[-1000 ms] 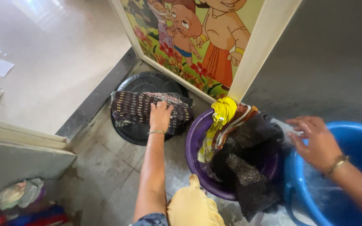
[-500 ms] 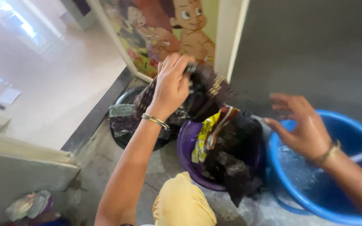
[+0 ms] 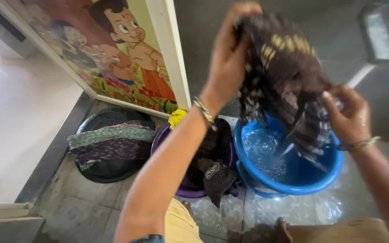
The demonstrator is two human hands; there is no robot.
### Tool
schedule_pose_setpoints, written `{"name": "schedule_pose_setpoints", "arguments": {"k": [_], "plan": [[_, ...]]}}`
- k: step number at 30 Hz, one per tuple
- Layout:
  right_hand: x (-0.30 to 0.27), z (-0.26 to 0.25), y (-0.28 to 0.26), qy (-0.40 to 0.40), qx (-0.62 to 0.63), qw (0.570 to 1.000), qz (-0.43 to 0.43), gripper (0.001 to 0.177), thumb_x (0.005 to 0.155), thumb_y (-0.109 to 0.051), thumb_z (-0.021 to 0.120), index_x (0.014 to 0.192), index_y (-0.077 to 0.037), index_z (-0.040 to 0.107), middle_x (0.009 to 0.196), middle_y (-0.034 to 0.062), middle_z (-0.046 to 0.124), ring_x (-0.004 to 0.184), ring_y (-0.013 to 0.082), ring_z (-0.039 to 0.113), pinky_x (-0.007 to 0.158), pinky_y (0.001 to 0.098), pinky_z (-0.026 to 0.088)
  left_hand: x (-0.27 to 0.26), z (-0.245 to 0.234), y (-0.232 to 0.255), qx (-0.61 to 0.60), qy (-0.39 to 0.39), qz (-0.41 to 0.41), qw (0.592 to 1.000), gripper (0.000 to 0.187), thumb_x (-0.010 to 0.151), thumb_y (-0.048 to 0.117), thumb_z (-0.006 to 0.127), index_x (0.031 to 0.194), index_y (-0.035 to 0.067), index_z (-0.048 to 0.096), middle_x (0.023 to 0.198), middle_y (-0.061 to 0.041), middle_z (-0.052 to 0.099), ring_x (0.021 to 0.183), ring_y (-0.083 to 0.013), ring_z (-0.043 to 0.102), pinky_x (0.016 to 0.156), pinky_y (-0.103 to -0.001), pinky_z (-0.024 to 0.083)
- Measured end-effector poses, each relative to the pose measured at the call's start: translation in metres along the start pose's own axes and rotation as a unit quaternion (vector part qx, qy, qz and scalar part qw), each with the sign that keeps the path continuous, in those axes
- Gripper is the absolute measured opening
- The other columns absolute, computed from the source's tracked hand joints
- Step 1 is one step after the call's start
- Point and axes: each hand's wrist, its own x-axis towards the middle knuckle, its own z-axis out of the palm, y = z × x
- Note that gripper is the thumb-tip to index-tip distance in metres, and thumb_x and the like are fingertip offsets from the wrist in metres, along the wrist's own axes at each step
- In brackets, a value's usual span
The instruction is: The person washes clothes by hand using a bucket and water from a tap, scrubbing and rinsing various items including a black garment, a yellow shirt, and patterned fabric.
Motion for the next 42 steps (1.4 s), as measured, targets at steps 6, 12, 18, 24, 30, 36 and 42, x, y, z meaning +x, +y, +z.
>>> {"name": "schedule_pose_setpoints", "arguments": {"k": [6,12,18,24,30,36,42], "plan": [[-0.061,0.019,0.075,-0.108,0.003,0.992,0.065,0.047,0.091,-0.022,0.072,0.127,-0.003,0.048,0.091,0.0099,0.066,0.083,0.0172,0.067,0.074,0.0303,0.054,-0.104,0.020,-0.061,0.398,-0.239,-0.390,0.796,0.088,0.091,0.031,0.065,0.160,0.021,0.013,0.153,-0.031,0.027,0.143,-0.0515,0.026,0.111,-0.068,0.021],[-0.119,0.100,0.167,-0.494,-0.203,0.841,0.087,0.051,0.087,-0.031,0.075,0.133,-0.020,0.057,0.128,0.0113,0.066,0.115,0.0310,0.069,0.096,0.0407,0.057,-0.175,-0.012,-0.017,0.510,-0.350,-0.342,0.707,0.070,0.094,0.037,0.063,0.152,0.008,0.037,0.154,-0.031,0.031,0.150,-0.0513,0.017,0.113,-0.077,0.006],[-0.136,0.213,0.178,-0.665,-0.412,0.615,-0.100,0.067,0.099,-0.031,0.052,0.161,-0.027,0.028,0.163,0.0191,0.030,0.146,0.0419,0.034,0.107,0.0623,0.040,-0.189,-0.024,0.002,0.502,-0.316,-0.360,0.720,0.064,0.092,0.037,0.063,0.144,0.004,0.047,0.150,-0.033,0.036,0.145,-0.0509,0.021,0.111,-0.075,0.001],[-0.150,0.279,0.200,-0.702,-0.386,0.598,0.002,0.042,0.108,-0.035,0.044,0.149,-0.029,0.040,0.146,0.0189,0.043,0.136,0.0374,0.043,0.107,0.0573,0.042,-0.183,-0.032,-0.011,0.520,-0.296,-0.337,0.727,0.067,0.089,0.037,0.066,0.143,0.001,0.049,0.145,-0.035,0.040,0.142,-0.0520,0.026,0.112,-0.075,0.001],[-0.203,0.290,0.222,-0.699,-0.325,0.636,0.011,0.034,0.105,-0.039,0.050,0.134,-0.022,0.055,0.130,0.0178,0.056,0.121,0.0336,0.056,0.102,0.0505,0.048,-0.182,-0.033,-0.016,0.516,-0.285,-0.312,0.745,0.066,0.089,0.037,0.066,0.142,0.001,0.050,0.146,-0.035,0.040,0.142,-0.0519,0.027,0.113,-0.073,0.004],[-0.184,0.257,0.243,-0.693,-0.347,0.631,0.037,0.035,0.102,-0.043,0.055,0.118,-0.015,0.070,0.113,0.0166,0.070,0.106,0.0297,0.069,0.096,0.0438,0.055,-0.181,-0.023,-0.020,0.494,-0.298,-0.298,0.761,0.064,0.090,0.035,0.067,0.143,0.003,0.050,0.145,-0.033,0.043,0.143,-0.0506,0.030,0.113,-0.073,0.007],[-0.153,0.178,0.201,-0.417,-0.131,0.899,0.012,0.024,0.085,-0.020,0.068,0.106,-0.010,0.072,0.089,0.0213,0.075,0.082,0.0404,0.071,0.078,0.0521,0.056,-0.187,-0.001,-0.053,0.474,-0.325,-0.295,0.763,0.058,0.092,0.028,0.068,0.144,0.008,0.051,0.143,-0.022,0.052,0.145,-0.0436,0.038,0.118,-0.073,0.011]]}}
